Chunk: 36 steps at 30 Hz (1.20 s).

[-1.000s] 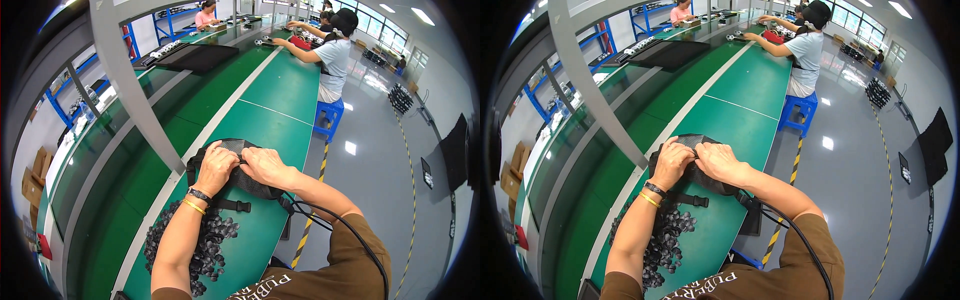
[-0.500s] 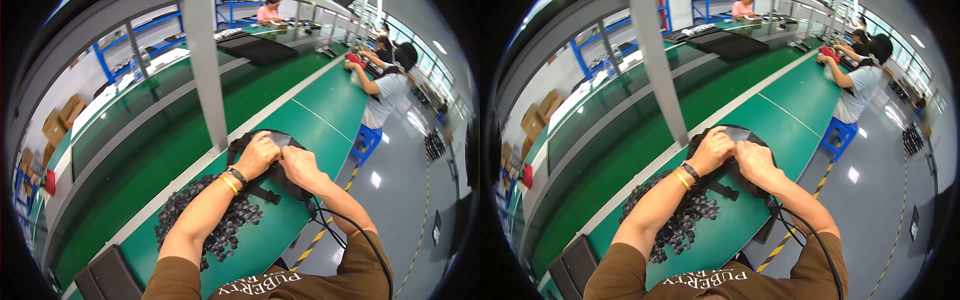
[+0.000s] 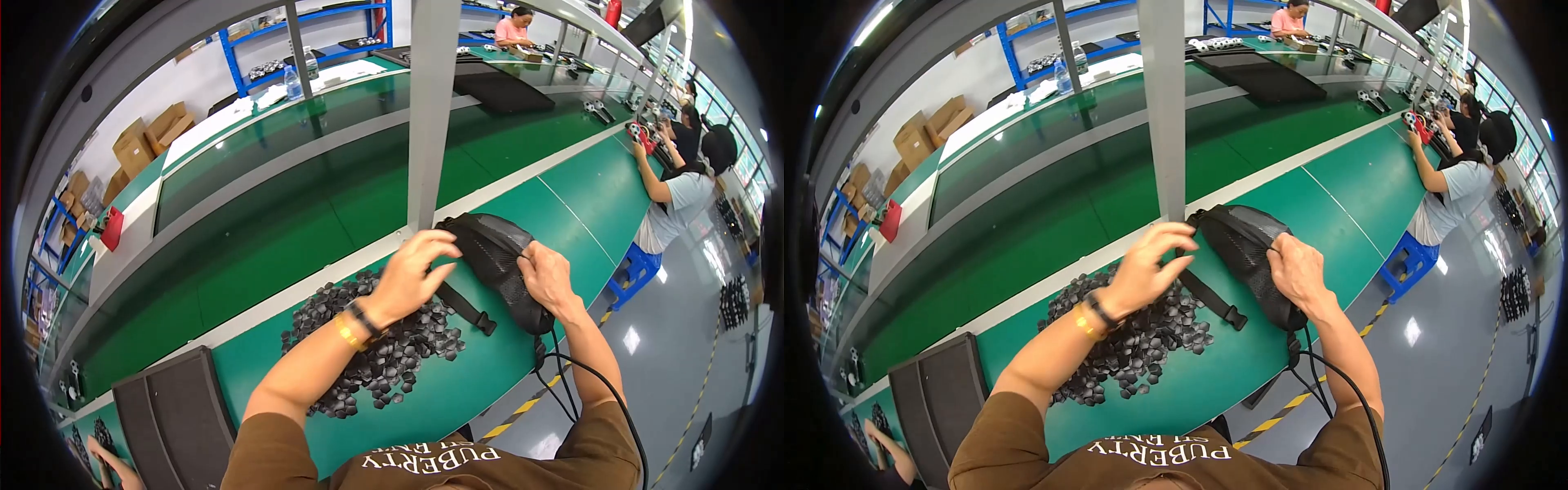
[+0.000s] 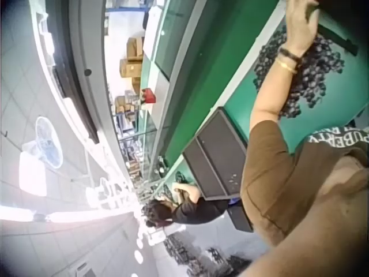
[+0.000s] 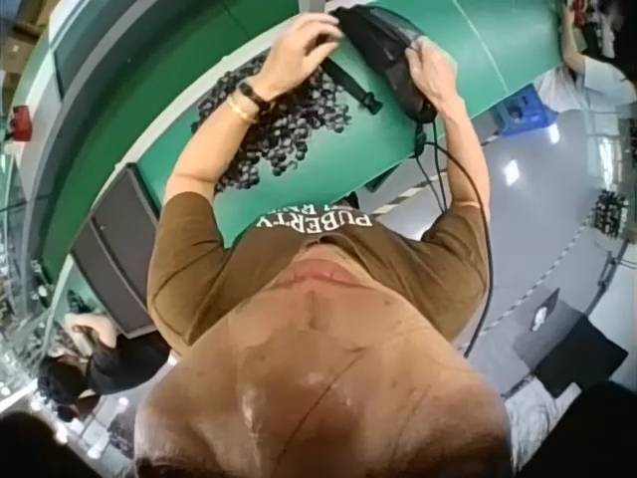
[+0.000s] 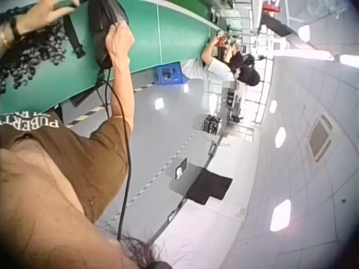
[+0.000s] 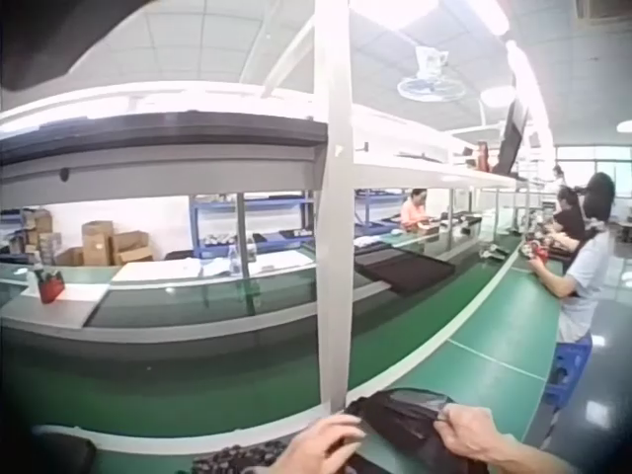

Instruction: The person assembles a soccer ball-patterned component into a black plastic housing by hand at an assembly station.

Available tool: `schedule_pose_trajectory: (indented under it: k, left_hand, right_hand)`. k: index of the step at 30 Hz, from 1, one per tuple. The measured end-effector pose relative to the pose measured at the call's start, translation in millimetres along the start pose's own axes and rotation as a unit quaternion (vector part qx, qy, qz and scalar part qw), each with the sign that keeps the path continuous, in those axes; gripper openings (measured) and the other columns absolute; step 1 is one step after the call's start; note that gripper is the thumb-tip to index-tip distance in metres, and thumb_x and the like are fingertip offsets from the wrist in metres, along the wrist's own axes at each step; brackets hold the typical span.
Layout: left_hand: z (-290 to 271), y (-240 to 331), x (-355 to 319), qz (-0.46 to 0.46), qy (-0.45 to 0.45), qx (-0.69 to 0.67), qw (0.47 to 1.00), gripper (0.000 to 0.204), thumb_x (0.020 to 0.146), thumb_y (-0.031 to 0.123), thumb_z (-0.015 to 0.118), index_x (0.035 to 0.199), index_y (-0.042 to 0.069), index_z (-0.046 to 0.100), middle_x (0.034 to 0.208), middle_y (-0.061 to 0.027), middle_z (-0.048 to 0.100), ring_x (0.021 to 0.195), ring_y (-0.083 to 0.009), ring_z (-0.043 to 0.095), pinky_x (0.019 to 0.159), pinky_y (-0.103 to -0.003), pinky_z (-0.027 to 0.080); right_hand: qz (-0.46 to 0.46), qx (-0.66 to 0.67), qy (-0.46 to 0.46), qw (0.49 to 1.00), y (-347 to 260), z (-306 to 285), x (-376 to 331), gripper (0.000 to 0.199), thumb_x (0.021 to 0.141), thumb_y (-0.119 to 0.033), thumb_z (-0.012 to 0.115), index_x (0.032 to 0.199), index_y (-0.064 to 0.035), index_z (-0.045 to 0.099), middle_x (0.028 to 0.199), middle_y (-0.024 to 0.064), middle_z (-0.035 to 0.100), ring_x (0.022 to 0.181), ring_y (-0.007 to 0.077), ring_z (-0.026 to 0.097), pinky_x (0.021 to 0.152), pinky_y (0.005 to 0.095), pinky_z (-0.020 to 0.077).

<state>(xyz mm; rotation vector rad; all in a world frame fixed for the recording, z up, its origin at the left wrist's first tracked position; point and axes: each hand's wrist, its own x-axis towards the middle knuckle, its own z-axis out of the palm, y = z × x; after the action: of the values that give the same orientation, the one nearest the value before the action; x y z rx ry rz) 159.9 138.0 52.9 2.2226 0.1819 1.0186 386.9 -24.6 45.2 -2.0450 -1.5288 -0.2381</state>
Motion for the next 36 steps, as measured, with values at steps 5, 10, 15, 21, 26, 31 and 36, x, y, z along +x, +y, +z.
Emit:
schedule_pose_trajectory:
  k: [5, 10, 15, 21, 26, 31, 36]
  left_hand:
    - [-82, 10, -79, -0.112, 0.104, 0.083, 0.985, 0.017, 0.081, 0.004, 0.070, 0.097, 0.007, 0.069, 0.114, -0.0080, 0.065, 0.102, -0.0240, 0.062, 0.088, -0.033, 0.050]
    - [-135, 29, -157, -0.211, 0.249, 0.115, 0.938, 0.012, 0.083, -0.003, 0.066, 0.094, 0.004, 0.067, 0.114, -0.0090, 0.065, 0.100, -0.0214, 0.062, 0.086, -0.032, 0.050]
    - [-147, 28, -199, -0.249, 0.311, 0.100, 0.912, 0.012, 0.089, -0.003, 0.061, 0.099, 0.002, 0.064, 0.116, -0.0106, 0.063, 0.099, -0.0200, 0.061, 0.087, -0.029, 0.050]
    - [-136, 27, -206, -0.289, 0.307, 0.037, 0.906, 0.011, 0.093, -0.001, 0.059, 0.103, 0.001, 0.062, 0.122, -0.0116, 0.060, 0.097, -0.0193, 0.061, 0.089, -0.030, 0.050]
    - [-133, 25, -212, -0.313, 0.300, 0.051, 0.900, 0.010, 0.095, 0.001, 0.058, 0.104, 0.001, 0.062, 0.124, -0.0120, 0.059, 0.096, -0.0189, 0.062, 0.090, -0.030, 0.051]
    - [-130, 24, -220, -0.322, 0.305, 0.041, 0.895, 0.010, 0.096, 0.002, 0.056, 0.105, 0.001, 0.062, 0.124, -0.0122, 0.059, 0.096, -0.0188, 0.062, 0.091, -0.030, 0.051]
    - [-127, 24, -227, -0.333, 0.307, 0.030, 0.891, 0.010, 0.097, 0.002, 0.055, 0.105, 0.001, 0.062, 0.125, -0.0125, 0.059, 0.096, -0.0189, 0.062, 0.091, -0.031, 0.052]
  right_hand:
    - [-0.010, 0.016, 0.050, 0.999, 7, -4, 7, 0.007, 0.082, -0.006, 0.063, 0.080, -0.0033, 0.057, 0.065, 0.0089, 0.058, 0.054, 0.0280, 0.052, 0.056, 0.0382, 0.0440]
    - [-0.022, -0.007, 0.086, 0.996, 3, -9, 12, 0.006, 0.082, -0.006, 0.063, 0.082, -0.0041, 0.058, 0.066, 0.0082, 0.058, 0.054, 0.0267, 0.051, 0.056, 0.0370, 0.0437]
    - [-0.019, -0.021, 0.117, 0.993, 17, -17, 20, 0.007, 0.085, -0.009, 0.063, 0.085, -0.0042, 0.058, 0.066, 0.0068, 0.055, 0.056, 0.0240, 0.050, 0.057, 0.0351, 0.0429]
    - [0.081, 0.044, 0.067, 0.994, 25, -15, 25, 0.008, 0.086, -0.011, 0.063, 0.085, -0.0038, 0.059, 0.067, 0.0048, 0.058, 0.056, 0.0192, 0.050, 0.057, 0.0319, 0.0431]
    - [0.102, 0.056, 0.045, 0.992, 29, -6, 11, 0.008, 0.085, -0.011, 0.064, 0.084, -0.0042, 0.060, 0.065, 0.0026, 0.057, 0.055, 0.0165, 0.049, 0.056, 0.0307, 0.0430]
    - [0.132, 0.047, -0.025, 0.990, 17, -8, 8, 0.008, 0.085, -0.011, 0.064, 0.086, -0.0052, 0.059, 0.064, 0.0012, 0.055, 0.055, 0.0151, 0.049, 0.056, 0.0301, 0.0428]
    - [0.128, 0.040, -0.052, 0.990, 9, -3, 2, 0.009, 0.085, -0.012, 0.064, 0.088, -0.0062, 0.058, 0.065, 0.0004, 0.053, 0.056, 0.0143, 0.049, 0.056, 0.0298, 0.0427]
